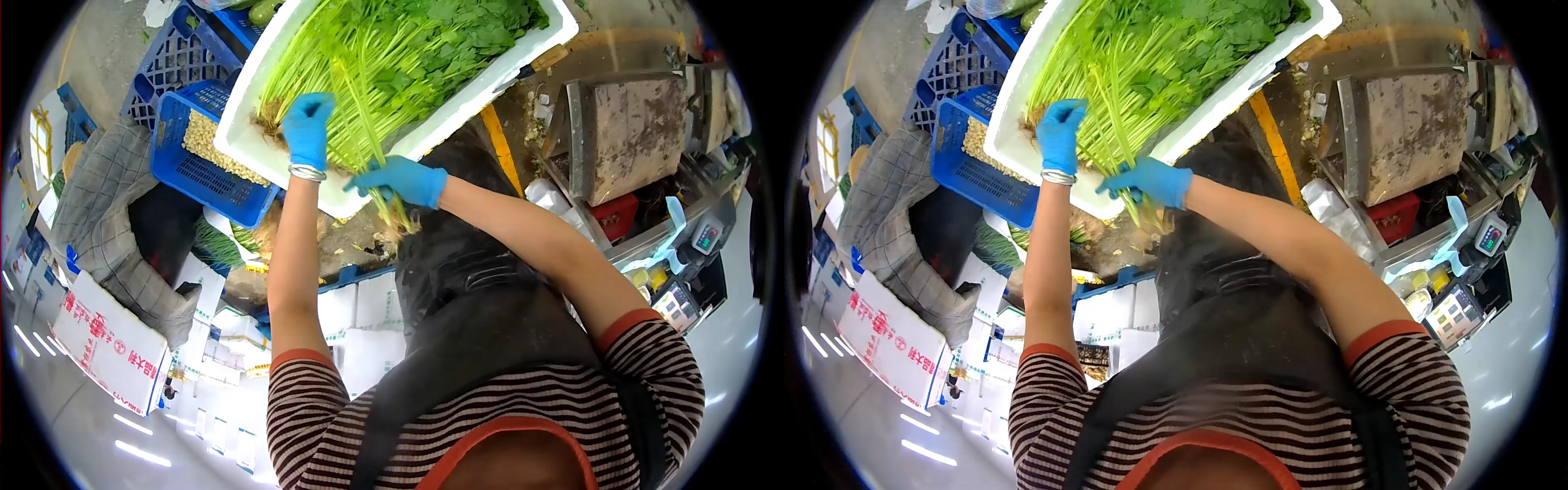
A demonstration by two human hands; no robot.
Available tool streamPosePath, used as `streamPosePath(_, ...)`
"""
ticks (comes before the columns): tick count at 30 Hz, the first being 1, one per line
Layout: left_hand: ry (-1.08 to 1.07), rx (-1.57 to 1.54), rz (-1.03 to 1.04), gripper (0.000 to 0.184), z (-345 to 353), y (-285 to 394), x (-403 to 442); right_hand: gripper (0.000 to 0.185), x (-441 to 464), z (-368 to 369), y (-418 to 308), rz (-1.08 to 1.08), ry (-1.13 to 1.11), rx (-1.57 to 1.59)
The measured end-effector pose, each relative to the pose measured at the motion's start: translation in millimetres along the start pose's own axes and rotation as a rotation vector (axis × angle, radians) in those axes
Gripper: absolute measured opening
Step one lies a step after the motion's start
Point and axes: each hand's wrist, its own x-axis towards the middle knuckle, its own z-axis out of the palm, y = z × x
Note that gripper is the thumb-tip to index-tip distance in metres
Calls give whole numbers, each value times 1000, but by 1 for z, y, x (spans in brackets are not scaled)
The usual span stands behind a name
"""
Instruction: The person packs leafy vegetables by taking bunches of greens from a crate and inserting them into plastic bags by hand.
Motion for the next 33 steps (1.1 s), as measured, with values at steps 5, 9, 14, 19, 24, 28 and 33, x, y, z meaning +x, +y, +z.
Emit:
streamPosePath(5, 333, 99, 197, 11, -11, 58, 37, 31, -82, -3, -15, 31, -60, 55)
streamPosePath(9, 267, 281, 463, 30, -33, 188, 60, 35, -125, -13, -26, -27, -71, -50)
streamPosePath(14, 218, 132, 739, 58, -43, 222, 52, 25, -187, -3, -56, -174, 8, -52)
streamPosePath(19, 160, 438, 161, 40, -117, 24, 40, 19, -258, 10, -105, -330, 104, -98)
streamPosePath(24, -48, 1069, 58, 77, -96, -112, 3, 25, -264, 21, -121, -553, -11, -11)
streamPosePath(28, -68, 1400, -93, 114, -64, -131, -2, 33, -211, 34, -129, -502, 200, 115)
streamPosePath(33, -37, 1436, -136, 100, -51, -115, -5, 37, -55, 4, -54, -512, 305, 381)
